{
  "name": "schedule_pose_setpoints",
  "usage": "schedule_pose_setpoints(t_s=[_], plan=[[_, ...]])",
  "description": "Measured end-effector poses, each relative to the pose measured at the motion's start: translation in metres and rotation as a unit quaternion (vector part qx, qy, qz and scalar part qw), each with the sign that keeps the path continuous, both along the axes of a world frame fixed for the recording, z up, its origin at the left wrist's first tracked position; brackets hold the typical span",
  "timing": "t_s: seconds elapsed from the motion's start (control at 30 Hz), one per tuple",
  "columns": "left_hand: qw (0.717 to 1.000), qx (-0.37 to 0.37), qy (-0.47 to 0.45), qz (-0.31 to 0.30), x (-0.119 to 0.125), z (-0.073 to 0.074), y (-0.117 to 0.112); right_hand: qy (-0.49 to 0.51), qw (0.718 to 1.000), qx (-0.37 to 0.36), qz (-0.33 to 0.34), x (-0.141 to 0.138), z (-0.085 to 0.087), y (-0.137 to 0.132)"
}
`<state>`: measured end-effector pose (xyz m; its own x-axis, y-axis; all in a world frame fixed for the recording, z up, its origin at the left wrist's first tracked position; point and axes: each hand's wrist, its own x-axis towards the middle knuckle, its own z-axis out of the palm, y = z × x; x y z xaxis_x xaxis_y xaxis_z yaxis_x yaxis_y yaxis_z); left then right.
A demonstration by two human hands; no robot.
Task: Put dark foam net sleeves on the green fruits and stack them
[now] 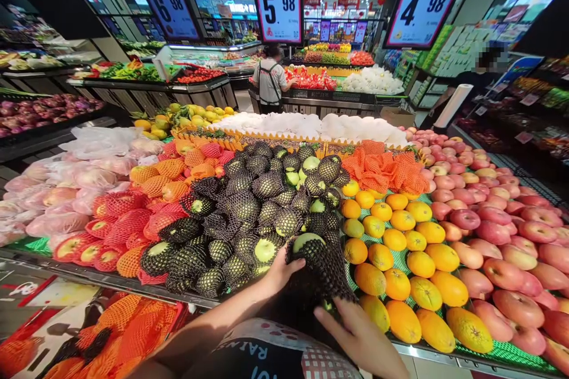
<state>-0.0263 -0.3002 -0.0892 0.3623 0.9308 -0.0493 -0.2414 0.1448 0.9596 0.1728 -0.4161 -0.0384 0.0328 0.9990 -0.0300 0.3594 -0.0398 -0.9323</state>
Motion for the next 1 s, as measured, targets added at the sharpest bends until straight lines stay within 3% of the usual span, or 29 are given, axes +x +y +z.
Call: schedule_pose_setpoints(t_s=[0.1, 0.17, 0.2, 0.27, 0.33, 0.47, 0.53, 0.67, 0.8, 0.9, 1.0], plan=[[0.999, -0.042, -0.008, 0.001, -0.005, 0.0, 0.003, 0.009, 0.985, -0.002, 0.172, 0.026, 0.024, -0.022], [0.996, -0.085, -0.029, 0.002, -0.008, 0.0, 0.001, 0.113, 0.971, 0.054, 0.202, 0.033, 0.03, -0.021], [0.995, -0.092, -0.036, -0.004, -0.009, 0.0, 0.0, 0.164, 0.97, 0.088, 0.157, 0.032, 0.029, -0.016], [0.996, -0.069, -0.035, -0.041, -0.009, 0.002, -0.004, 0.216, 0.967, 0.136, -0.011, 0.023, 0.02, 0.001], [0.994, -0.022, -0.038, -0.095, -0.009, 0.006, -0.006, 0.189, 0.965, 0.121, -0.135, 0.009, 0.007, 0.02], [0.983, 0.039, -0.061, -0.169, -0.008, 0.016, -0.006, 0.146, 0.983, 0.073, -0.084, -0.015, -0.009, 0.038], [0.984, 0.036, -0.047, -0.168, -0.01, 0.017, -0.005, 0.159, 0.977, 0.09, -0.105, -0.019, -0.012, 0.036], [0.986, -0.027, -0.067, -0.153, -0.014, 0.009, -0.006, 0.238, 0.951, 0.069, -0.184, -0.016, -0.025, 0.035], [0.973, -0.134, -0.138, -0.125, -0.011, -0.008, -0.008, 0.316, 0.935, -0.01, -0.163, -0.018, -0.043, 0.043], [0.976, -0.148, -0.107, -0.121, -0.01, -0.011, -0.005, 0.294, 0.938, 0.005, -0.184, -0.023, -0.046, 0.048], [0.972, -0.105, -0.039, -0.207, -0.012, 0.0, 0.001, 0.236, 0.941, 0.048, -0.237, -0.026, -0.042, 0.053]])
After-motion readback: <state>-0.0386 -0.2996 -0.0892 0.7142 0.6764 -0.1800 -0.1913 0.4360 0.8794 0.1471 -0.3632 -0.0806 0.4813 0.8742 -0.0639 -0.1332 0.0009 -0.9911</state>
